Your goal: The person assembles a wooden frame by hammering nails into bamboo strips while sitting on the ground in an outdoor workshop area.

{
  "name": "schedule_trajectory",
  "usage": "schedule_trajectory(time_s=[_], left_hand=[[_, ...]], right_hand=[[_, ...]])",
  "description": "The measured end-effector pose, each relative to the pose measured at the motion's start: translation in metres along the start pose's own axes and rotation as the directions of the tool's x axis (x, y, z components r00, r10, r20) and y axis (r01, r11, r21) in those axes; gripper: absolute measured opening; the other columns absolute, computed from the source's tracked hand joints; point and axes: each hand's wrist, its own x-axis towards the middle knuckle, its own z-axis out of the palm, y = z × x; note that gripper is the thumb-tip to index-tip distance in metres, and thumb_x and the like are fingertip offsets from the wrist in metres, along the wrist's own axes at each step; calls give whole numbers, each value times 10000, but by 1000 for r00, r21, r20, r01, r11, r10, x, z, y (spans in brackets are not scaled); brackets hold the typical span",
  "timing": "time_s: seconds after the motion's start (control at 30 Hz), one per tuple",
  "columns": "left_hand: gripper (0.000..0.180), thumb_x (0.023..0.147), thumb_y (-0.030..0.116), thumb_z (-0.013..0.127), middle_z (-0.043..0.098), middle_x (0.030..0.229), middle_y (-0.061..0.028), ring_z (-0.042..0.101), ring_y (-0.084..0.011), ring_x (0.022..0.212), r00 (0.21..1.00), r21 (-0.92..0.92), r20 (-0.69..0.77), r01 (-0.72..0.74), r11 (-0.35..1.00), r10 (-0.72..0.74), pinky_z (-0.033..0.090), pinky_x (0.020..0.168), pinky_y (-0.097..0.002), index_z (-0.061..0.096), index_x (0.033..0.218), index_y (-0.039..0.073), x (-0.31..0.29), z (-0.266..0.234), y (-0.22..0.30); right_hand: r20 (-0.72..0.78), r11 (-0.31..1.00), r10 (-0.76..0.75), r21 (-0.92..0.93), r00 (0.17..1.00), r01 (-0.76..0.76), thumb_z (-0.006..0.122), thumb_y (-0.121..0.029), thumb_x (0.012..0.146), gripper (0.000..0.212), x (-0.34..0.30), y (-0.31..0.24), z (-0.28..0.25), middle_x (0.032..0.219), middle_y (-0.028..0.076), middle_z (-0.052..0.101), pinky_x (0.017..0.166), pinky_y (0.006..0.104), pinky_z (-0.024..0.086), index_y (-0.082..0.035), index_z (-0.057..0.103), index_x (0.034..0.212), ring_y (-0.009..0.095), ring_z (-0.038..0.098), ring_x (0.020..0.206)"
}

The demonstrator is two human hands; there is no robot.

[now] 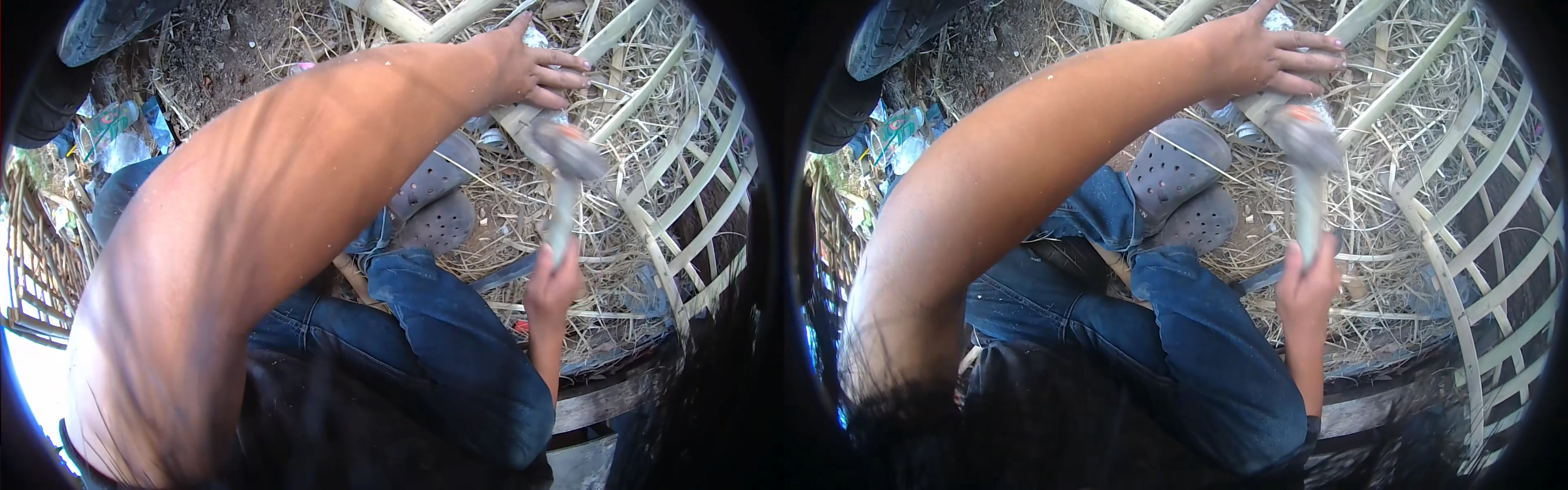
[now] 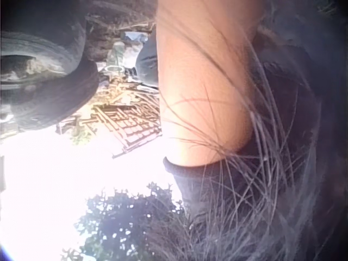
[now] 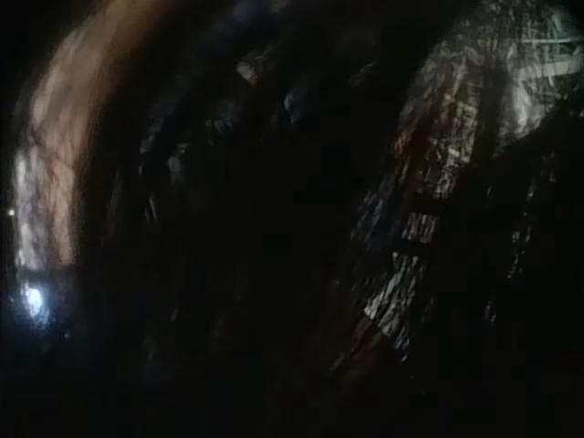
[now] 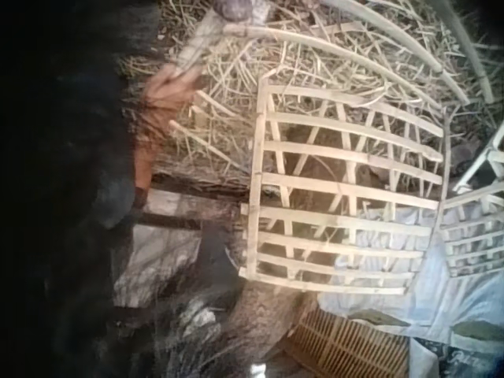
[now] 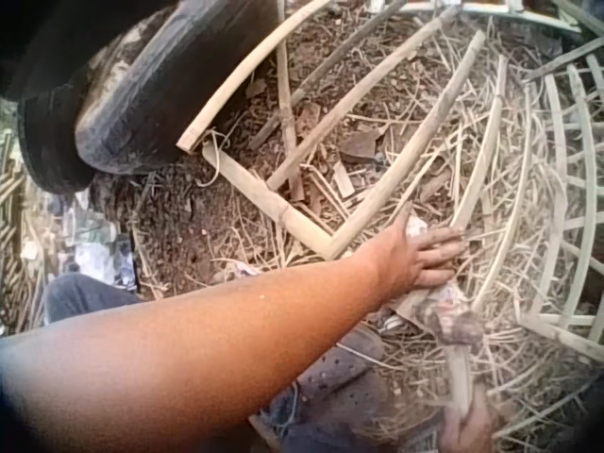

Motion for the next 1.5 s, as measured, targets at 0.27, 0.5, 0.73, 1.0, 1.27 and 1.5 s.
schedule_trajectory(time_s=[0.27, 0.5, 0.73, 1.0, 1.27, 1.5], left_hand=[[783, 846, 261, 684, -9, 1633, 114, -58, -144, 1503, 1000, 0, -10, 13, 1000, -13, 305, 1089, -640, 261, 1491, 401, 0, 1, 4], [789, 852, 272, 671, -30, 1633, 107, -81, -141, 1500, 1000, -13, -20, -4, 1000, 4, 265, 1115, -649, 240, 1502, 386, -2, -9, 3], [860, 804, 335, 734, -21, 1632, 106, -63, -152, 1502, 999, 1, -39, -14, 1000, 14, 289, 1106, -646, 237, 1503, 393, 0, -5, 5], [844, 790, 348, 751, 5, 1631, 113, -63, -138, 1501, 996, 49, -79, 42, 998, -38, 311, 1103, -628, 271, 1482, 395, -3, 4, 4], [917, 740, 364, 785, -4, 1631, 117, -48, -136, 1501, 999, 15, -37, 3, 1000, -3, 285, 1088, -675, 255, 1489, 386, -2, -1, 2], [900, 764, 372, 765, -7, 1631, 118, -77, -128, 1498, 1000, -11, -20, -9, 1000, 9, 268, 1105, -667, 247, 1500, 385, 2, -3, 3]], right_hand=[[-54, 992, -115, 42, 992, 117, 543, -203, 962, 235, -9, 6, 1, 695, 163, 582, 588, 372, 466, 15, 536, 1049, 272, 613, 613], [-26, 992, -4, 123, 1000, 7, 512, -208, 981, 233, -8, -2, -4, 653, 150, 534, 533, 362, 420, 11, 523, 1059, 273, 529, 529], [46, 930, 242, 275, 969, -245, 491, -260, 995, 308, -7, -4, -6, 648, 31, 510, 511, 353, 393, 37, 524, 1070, 155, 524, 561], [134, 969, 247, -37, 960, -244, 540, -222, 964, 262, 14, -1, -4, 664, 52, 533, 558, 311, 408, 13, 533, 1080, 145, 502, 576], [-54, 981, -184, -77, 981, 180, 560, -176, 943, 234, 5, -1, -3, 697, 122, 596, 539, 368, 446, 43, 536, 1025, 236, 597, 581], [31, 992, -126, -23, 992, 127, 552, -163, 943, 277, -7, 12, -5, 727, 174, 585, 594, 358, 467, 45, 535, 1125, 272, 611, 625]])
